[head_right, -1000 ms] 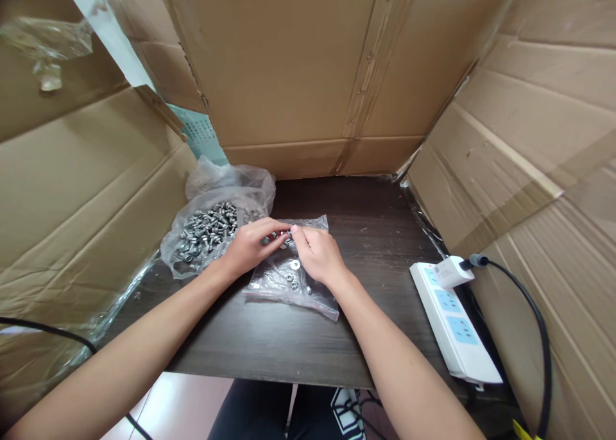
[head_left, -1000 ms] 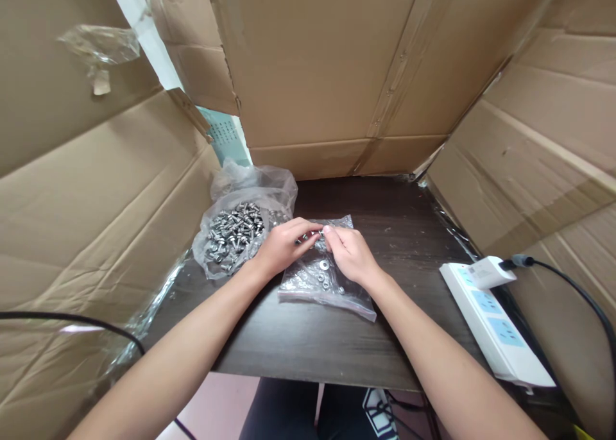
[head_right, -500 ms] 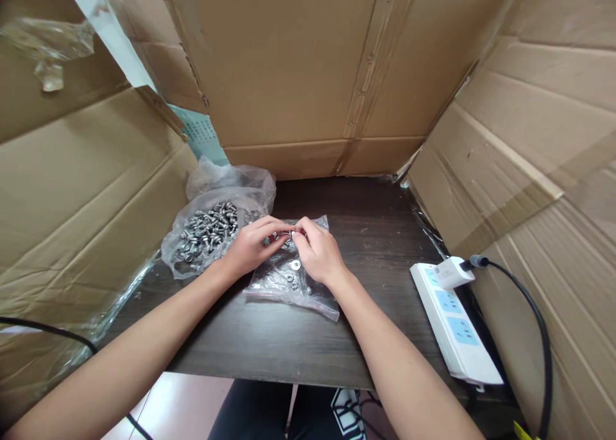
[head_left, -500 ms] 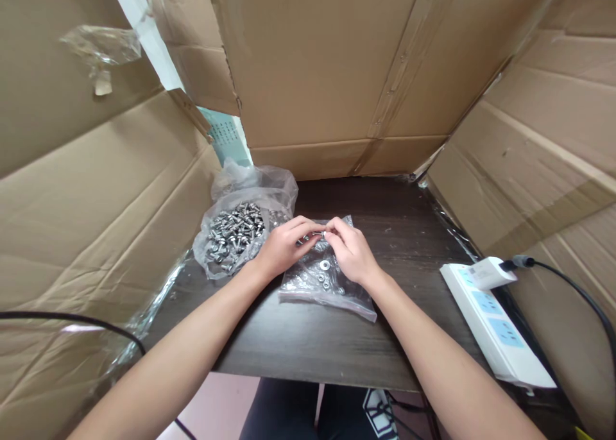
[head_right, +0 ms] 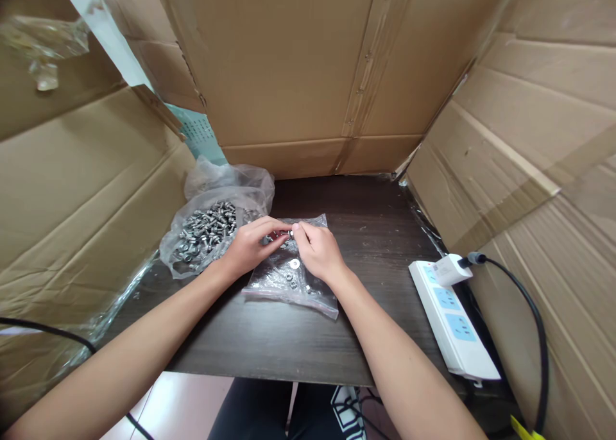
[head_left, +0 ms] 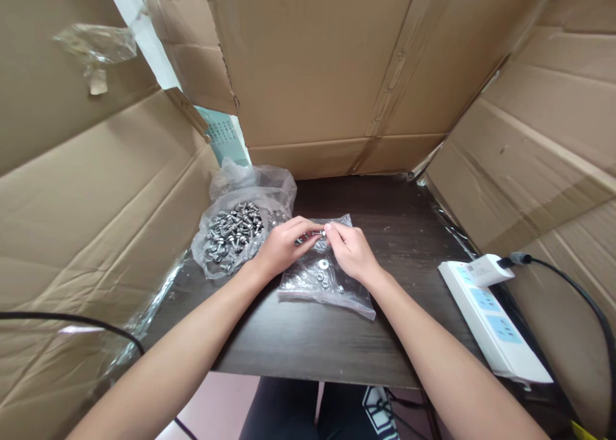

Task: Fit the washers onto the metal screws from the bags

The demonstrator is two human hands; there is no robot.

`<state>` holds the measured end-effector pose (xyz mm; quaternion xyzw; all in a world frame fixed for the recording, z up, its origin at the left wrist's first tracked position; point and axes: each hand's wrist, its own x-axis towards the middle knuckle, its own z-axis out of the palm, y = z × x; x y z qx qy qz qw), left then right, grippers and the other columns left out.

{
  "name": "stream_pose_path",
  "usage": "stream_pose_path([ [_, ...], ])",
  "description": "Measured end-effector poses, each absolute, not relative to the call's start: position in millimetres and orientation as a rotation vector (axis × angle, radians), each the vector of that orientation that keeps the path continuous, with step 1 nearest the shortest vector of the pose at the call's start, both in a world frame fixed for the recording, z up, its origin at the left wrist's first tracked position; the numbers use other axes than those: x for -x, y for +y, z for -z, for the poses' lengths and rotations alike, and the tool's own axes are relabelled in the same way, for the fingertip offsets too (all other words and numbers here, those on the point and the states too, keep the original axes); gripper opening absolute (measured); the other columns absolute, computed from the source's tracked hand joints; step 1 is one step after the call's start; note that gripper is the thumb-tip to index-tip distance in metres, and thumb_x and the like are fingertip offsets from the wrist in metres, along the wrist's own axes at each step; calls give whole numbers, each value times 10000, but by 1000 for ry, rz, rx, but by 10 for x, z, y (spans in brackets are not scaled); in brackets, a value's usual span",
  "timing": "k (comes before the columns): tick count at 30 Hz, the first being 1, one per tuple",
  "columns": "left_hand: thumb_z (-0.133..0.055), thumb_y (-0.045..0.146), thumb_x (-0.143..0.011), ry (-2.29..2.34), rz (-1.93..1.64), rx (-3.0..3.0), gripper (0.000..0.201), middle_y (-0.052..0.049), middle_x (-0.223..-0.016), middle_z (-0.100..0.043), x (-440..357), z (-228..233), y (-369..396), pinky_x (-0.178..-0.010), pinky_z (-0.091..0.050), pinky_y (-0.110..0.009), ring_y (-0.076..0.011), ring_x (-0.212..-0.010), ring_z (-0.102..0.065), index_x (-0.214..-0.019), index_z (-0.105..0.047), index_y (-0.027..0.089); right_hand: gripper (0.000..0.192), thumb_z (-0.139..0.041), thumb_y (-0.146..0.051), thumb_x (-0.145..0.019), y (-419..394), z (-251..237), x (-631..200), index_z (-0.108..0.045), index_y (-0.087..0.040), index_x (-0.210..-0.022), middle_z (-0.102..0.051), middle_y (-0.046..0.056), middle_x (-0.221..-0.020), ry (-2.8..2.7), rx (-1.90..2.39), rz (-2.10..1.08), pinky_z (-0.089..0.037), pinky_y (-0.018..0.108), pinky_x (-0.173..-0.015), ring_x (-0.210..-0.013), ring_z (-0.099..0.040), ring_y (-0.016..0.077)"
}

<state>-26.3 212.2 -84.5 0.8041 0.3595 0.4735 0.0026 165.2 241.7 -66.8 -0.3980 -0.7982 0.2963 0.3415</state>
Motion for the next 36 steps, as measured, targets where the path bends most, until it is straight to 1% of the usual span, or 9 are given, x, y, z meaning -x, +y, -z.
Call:
stream_pose_path([
  [2, -641, 184, -988, 1140, -1480, -2521, 138, -71, -985, -751, 267, 843, 2125, -816, -602, -256, -153, -888, -723, -1101, -715, 155, 397, -386, -429, -1018, 2419, 674, -1656, -476, -228, -688, -519, 0, -636, -2059, 1055, -754, -343, 306, -645, -630, -507, 174],
  [7, -649, 187, -986, 1132, -1476, -2530, 135, -70, -983, -752, 290, 856, 2134, -800, -597, -256, -152, -886, -720, -1101, -712, 155, 148, -530, -329, -922, 2407, 675, -1648, -544, -223, -819, -541, -21, -689, -2044, 961, -839, -364, 276, -626, -630, -506, 151],
  [12, -660, 176, -977, 1138, -1471, -2532, 120, -69, -971, -750, 294, 852, 2136, -802, -593, -256, -153, -884, -719, -1083, -707, 146, 341, -476, -410, -973, 2412, 700, -1641, -496, -215, -694, -471, -25, -599, -2094, 989, -802, -310, 281, -592, -573, -441, 136],
  [15, -654, 172, -980, 1142, -1457, -2531, 112, -65, -957, -749, 282, 841, 2127, -805, -593, -259, -153, -875, -716, -1076, -708, 148, 422, -408, -444, -1013, 2415, 708, -1652, -481, -212, -668, -505, -7, -613, -2108, 1046, -765, -309, 290, -618, -602, -473, 148],
  [20, -665, 174, -973, 1147, -1468, -2529, 112, -65, -963, -753, 281, 854, 2123, -777, -593, -255, -153, -859, -720, -1075, -706, 150, 213, -481, -349, -960, 2425, 705, -1652, -525, -220, -797, -555, -13, -697, -2069, 993, -760, -343, 272, -642, -647, -501, 151],
  [22, -663, 176, -974, 1159, -1452, -2527, 111, -63, -963, -754, 292, 861, 2126, -766, -591, -252, -151, -851, -718, -1075, -705, 154, 234, -471, -352, -963, 2432, 711, -1641, -507, -220, -773, -536, -15, -678, -2085, 977, -765, -337, 272, -629, -625, -482, 147],
  [27, -667, 167, -971, 1183, -1461, -2514, 105, -65, -962, -754, 324, 841, 2140, -772, -592, -243, -151, -873, -723, -1066, -704, 144, 432, -360, -448, -1038, 2417, 739, -1609, -432, -221, -677, -504, -6, -632, -2129, 1036, -729, -315, 290, -627, -608, -472, 153],
  [33, -663, 182, -976, 1193, -1470, -2519, 111, -65, -969, -757, 322, 835, 2132, -782, -598, -249, -148, -866, -724, -1074, -706, 153, 243, -429, -366, -1022, 2397, 751, -1593, -527, -225, -849, -604, 16, -808, -2060, 981, -658, -374, 286, -691, -726, -549, 171],
  [36, -656, 189, -981, 1197, -1443, -2527, 109, -57, -960, -757, 311, 844, 2123, -742, -590, -234, -141, -838, -717, -1073, -708, 160, 252, -416, -354, -1021, 2416, 758, -1596, -510, -226, -826, -593, 21, -797, -2080, 936, -658, -382, 290, -696, -727, -549, 174],
])
